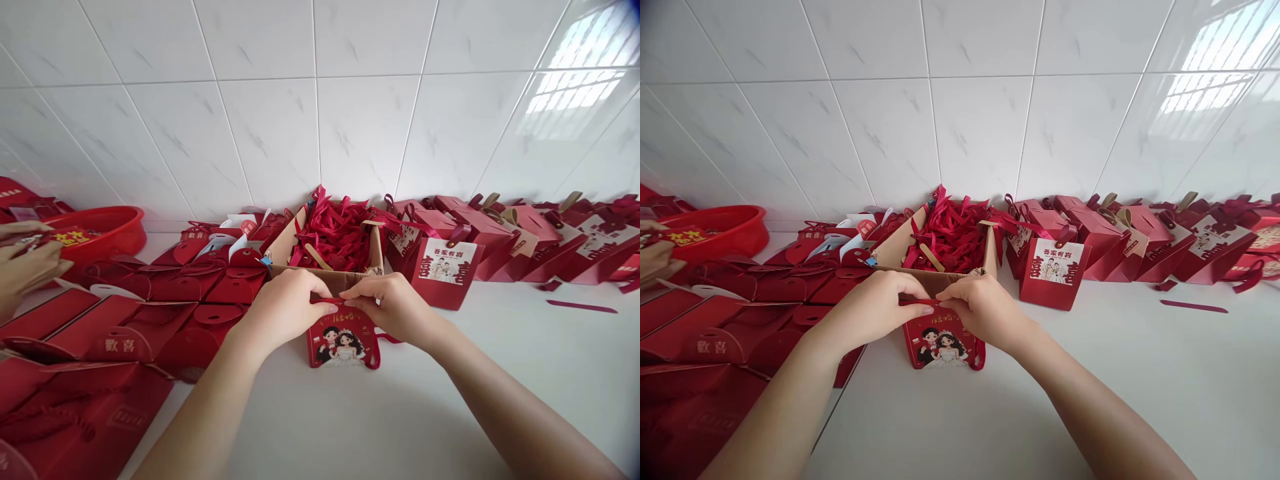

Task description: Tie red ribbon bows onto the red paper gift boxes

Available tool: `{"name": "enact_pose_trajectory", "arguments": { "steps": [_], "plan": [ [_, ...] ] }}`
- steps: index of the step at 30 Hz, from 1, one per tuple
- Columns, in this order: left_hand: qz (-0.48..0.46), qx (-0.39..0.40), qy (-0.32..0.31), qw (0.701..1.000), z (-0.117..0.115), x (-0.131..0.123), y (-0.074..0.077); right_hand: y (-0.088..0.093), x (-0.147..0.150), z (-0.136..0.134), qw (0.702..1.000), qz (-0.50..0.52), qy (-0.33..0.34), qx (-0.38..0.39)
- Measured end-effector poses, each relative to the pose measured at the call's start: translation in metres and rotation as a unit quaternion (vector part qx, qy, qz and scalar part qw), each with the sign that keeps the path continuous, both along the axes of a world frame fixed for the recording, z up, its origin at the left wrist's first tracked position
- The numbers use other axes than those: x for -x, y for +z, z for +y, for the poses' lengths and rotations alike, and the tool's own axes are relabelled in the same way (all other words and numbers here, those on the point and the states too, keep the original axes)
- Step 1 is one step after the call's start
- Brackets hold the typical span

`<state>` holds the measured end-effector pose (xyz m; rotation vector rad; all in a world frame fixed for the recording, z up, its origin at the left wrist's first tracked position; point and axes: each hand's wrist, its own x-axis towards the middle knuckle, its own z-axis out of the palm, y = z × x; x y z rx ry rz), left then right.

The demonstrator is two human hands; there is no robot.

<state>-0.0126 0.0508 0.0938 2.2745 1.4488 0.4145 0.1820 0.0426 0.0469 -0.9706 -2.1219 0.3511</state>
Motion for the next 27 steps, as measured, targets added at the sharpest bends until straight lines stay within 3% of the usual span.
{"name": "enact_pose_trajectory", "arguments": {
  "steps": [8, 14, 17, 21, 25, 27],
  "plan": [
    [-0.018, 0.008, -0.005, 1.0, 0.001, -0.003, 0.003, 0.002, 0.0, -0.002, 0.999, -0.012, 0.0, 0.043],
    [-0.01, 0.03, -0.022, 0.999, 0.006, 0.005, 0.004, 0.008, -0.002, -0.001, 0.994, -0.008, 0.054, 0.09],
    [-0.03, -0.009, 0.025, 0.999, 0.013, 0.016, 0.011, 0.007, -0.003, 0.0, 0.995, 0.001, 0.052, 0.09],
    [0.019, -0.111, 0.167, 0.979, 0.05, 0.019, 0.019, 0.005, -0.003, 0.001, 0.995, 0.006, 0.05, 0.082],
    [0.215, -0.084, 0.198, 0.953, 0.109, 0.0, 0.015, 0.005, -0.003, 0.0, 0.995, 0.002, 0.05, 0.082],
    [0.253, -0.065, 0.21, 0.942, 0.131, -0.013, 0.009, 0.006, -0.003, -0.001, 0.995, -0.009, 0.043, 0.087]
  ]
}}
